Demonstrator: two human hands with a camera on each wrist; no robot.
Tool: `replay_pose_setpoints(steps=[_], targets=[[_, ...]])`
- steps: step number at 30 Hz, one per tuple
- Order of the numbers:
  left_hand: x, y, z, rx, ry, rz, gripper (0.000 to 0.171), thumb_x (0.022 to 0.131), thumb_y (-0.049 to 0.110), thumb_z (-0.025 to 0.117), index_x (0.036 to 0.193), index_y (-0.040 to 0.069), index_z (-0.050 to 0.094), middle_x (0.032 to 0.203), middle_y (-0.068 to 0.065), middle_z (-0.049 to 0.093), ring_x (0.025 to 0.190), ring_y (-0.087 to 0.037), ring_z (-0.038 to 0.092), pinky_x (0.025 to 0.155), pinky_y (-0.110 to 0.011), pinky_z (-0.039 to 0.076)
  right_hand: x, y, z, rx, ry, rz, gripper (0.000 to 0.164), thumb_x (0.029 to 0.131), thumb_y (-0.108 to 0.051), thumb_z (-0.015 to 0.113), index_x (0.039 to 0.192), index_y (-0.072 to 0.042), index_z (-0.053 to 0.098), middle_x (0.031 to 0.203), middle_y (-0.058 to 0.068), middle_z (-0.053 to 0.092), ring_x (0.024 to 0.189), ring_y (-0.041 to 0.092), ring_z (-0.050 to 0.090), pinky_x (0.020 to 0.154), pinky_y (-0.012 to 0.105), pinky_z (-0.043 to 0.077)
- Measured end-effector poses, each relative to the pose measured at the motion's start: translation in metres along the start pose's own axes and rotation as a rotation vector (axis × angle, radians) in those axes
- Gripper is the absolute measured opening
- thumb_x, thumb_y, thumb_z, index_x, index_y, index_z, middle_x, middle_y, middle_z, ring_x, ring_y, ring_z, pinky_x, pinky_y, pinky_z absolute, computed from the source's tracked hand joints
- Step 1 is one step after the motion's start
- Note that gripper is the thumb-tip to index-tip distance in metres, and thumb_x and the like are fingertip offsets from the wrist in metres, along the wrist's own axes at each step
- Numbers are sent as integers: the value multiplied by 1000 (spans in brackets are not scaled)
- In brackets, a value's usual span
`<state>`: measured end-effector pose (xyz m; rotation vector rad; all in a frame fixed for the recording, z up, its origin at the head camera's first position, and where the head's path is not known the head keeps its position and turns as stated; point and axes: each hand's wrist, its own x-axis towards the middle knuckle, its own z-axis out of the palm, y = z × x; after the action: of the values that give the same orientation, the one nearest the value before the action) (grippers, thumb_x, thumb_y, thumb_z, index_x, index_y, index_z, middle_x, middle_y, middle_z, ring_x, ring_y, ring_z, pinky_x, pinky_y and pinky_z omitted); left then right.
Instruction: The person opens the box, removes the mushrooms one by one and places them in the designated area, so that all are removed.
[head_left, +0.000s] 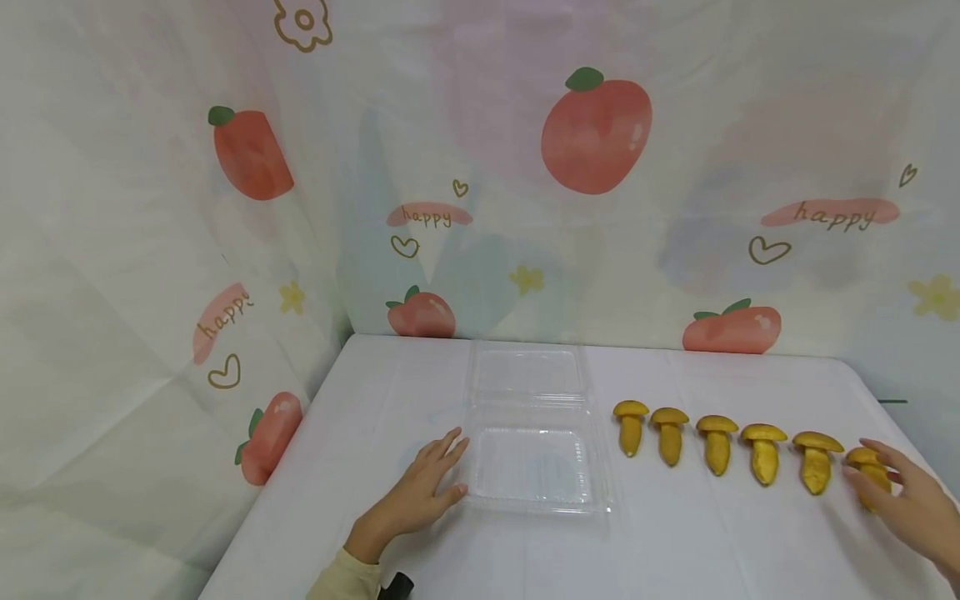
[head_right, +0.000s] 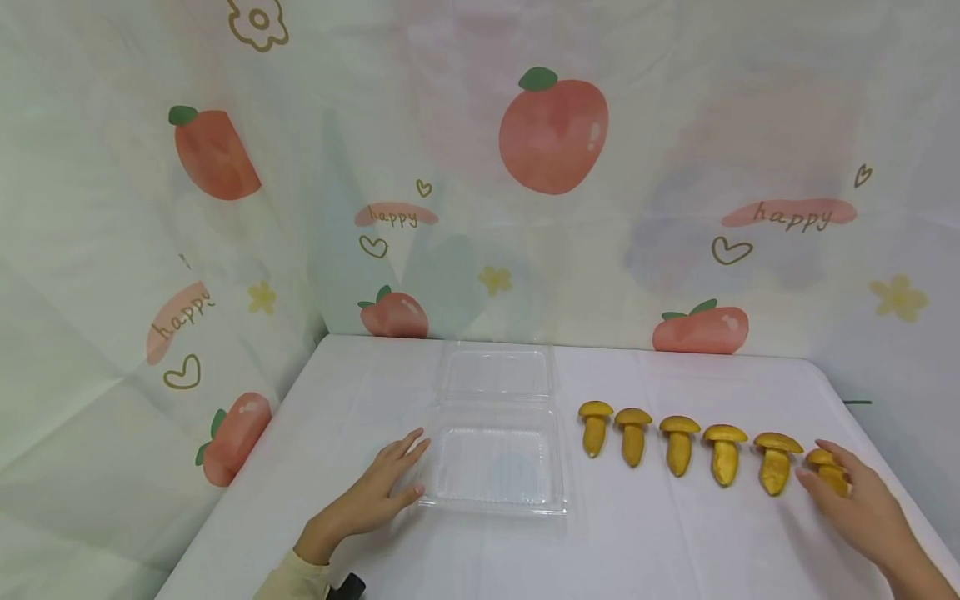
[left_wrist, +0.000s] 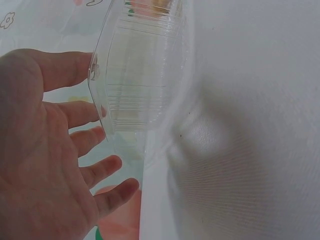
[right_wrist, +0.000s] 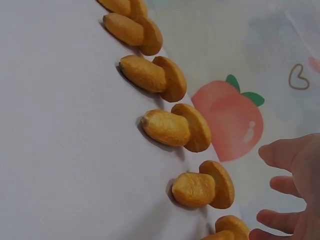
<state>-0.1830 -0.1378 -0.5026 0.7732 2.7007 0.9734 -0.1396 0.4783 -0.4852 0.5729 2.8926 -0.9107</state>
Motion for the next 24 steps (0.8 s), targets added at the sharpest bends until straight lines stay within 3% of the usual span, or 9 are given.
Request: replay_pose_setpoints(steps=[5,12,20,24], targets=[[0,1,-1,4,-3,-1,65,103,26,56,159,4,30,170,-16,18,152,-49,22,115,-72,27,-3,-9,2,6,8,-32,73,108,-36,42,154,12,11,145,48,21,124,66,25,92,78,40],[-1,0,0,7,-1,-6,66,103,28,56,159,5,30,170,-15,17,152,-49,21,115,-73,26,-9,-21,10,-62,69,-203,66,107,-31,49,147,17,28,130,52,36,110,66,42,80,73,44],[-1,-1,2,6,9,-1,65,103,26,56,159,5,30,170,-14,17,152,-46,22,115,-71,28,-11,-37,19,-45,50,-277,61,106,-30,52,144,15,35,136,49,37,112,64,40,75,72,47],[-1,-2,2,13,11,-1,65,103,27,57,159,5,30,170,-15,18,152,-45,23,115,-71,28,-16,-42,24,-4,88,-360,53,104,-21,57,142,12,40,136,45,42,112,61,42,71,69,50]])
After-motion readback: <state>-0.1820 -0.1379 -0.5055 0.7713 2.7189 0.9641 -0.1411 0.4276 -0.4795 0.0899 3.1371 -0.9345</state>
